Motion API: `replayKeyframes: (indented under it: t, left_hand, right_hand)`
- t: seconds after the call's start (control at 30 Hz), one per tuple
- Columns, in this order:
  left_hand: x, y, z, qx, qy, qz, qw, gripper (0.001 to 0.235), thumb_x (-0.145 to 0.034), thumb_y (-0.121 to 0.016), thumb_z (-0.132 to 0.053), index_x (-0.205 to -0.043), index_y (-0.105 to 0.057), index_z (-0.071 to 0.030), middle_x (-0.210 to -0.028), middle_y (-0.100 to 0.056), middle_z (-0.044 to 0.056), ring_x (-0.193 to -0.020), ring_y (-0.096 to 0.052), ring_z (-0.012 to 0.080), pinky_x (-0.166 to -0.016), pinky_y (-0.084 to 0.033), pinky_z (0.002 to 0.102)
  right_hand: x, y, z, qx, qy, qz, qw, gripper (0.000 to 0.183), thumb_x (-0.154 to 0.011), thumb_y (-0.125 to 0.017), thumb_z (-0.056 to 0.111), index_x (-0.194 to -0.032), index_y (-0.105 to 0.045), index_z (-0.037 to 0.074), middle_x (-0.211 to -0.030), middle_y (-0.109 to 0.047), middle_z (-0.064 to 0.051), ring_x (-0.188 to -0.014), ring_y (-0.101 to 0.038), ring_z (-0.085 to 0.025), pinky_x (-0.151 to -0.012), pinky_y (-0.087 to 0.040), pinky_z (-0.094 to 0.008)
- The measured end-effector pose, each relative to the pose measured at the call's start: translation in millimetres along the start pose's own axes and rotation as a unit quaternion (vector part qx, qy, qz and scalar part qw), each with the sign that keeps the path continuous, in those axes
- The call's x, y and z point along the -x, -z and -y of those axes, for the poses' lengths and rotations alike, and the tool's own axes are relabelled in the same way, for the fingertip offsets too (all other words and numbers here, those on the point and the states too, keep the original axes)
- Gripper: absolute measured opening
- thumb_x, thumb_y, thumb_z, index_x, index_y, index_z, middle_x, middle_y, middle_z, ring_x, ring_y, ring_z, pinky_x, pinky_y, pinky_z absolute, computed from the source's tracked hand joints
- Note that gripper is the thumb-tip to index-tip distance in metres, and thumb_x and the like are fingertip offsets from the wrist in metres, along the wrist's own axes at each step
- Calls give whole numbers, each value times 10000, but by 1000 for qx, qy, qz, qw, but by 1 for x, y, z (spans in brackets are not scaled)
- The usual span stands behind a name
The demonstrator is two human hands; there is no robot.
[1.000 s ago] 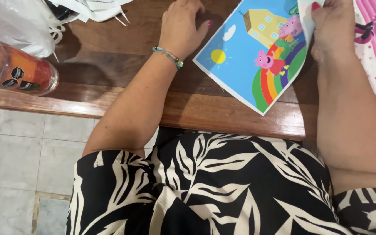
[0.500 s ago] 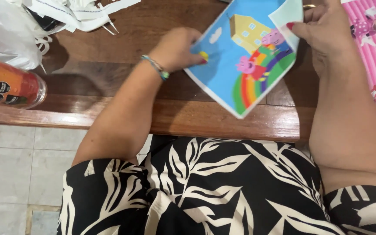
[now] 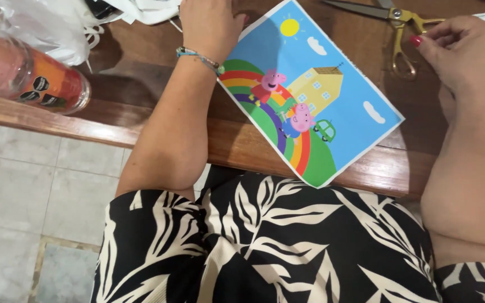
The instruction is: The person uses gold-handled scissors to cut the white borders off a colorful printed sheet featuring cartoon characters. They rotate the paper to trim all sides and then place the trimmed sheet on top of a stack of similar papers.
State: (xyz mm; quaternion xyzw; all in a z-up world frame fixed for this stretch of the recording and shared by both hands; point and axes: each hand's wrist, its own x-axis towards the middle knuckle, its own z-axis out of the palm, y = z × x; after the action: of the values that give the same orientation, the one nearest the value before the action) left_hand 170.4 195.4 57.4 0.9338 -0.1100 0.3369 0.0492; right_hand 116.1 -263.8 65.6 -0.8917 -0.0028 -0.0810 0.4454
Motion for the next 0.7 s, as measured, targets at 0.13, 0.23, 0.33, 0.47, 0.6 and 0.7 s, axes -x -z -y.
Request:
replayKeyframes:
  t: [0.13,0.23,0.33,0.47,0.6,0.7]
  left_hand:
    - [1,13,12,108,72,233,964,455,-766,-933,-549,-699,-689,-171,-793,-713,-16,-795,-672,286,-558,-519,478]
    - [-6,35,3,115,93,339,929,368,-721,-924,-522,-713,-712,-221,-833,-728,12,-795,-698,312,-599,-534,478]
    - [-7,35,-3,134,95,375,912,348,-766,-906,-512,-787,-718,-220,-888,-739,-24,-805,-690,242,-641,-533,448]
    - [-5,27,-12,176,87,352,915,264,-815,-881,-424,-722,-735,-225,-749,-729,-43,-711,-676,201,-586,-508,417]
    - [-7,21,-16,208,78,335,916,264,-803,-867,-384,-739,-660,-233,-759,-689,-65,-710,-645,174,-582,-487,404]
    - [-23,71,-29,259,108,453,846,189,-815,-838,-287,-817,-673,-196,-825,-728,-45,-728,-675,127,-566,-497,318]
  right_hand:
    - [15,-9,32,42,137,47,989,160,-1093,-864,-132,-1195,-773,-48,-1067,-732,-150,-864,-652,-143,-763,-575,-231]
    - [21,-12,48,185,183,135,956,261,-983,-944,213,-1103,-804,28,-977,-692,-128,-805,-617,-206,-723,-504,-319]
    - [40,-10,102,337,12,209,918,589,-695,-957,489,-1060,-750,76,-1127,-674,-141,-997,-637,-301,-718,-500,-449]
    - [34,-10,68,368,15,277,887,409,-717,-913,475,-930,-791,147,-967,-709,-53,-858,-649,-252,-674,-477,-395]
    - [33,-7,57,321,85,233,914,317,-914,-834,400,-1037,-766,115,-927,-699,-69,-791,-621,-256,-655,-433,-395]
    - [37,1,58,271,144,86,948,246,-1101,-855,219,-1140,-743,4,-1018,-700,-159,-878,-631,-307,-674,-462,-429]
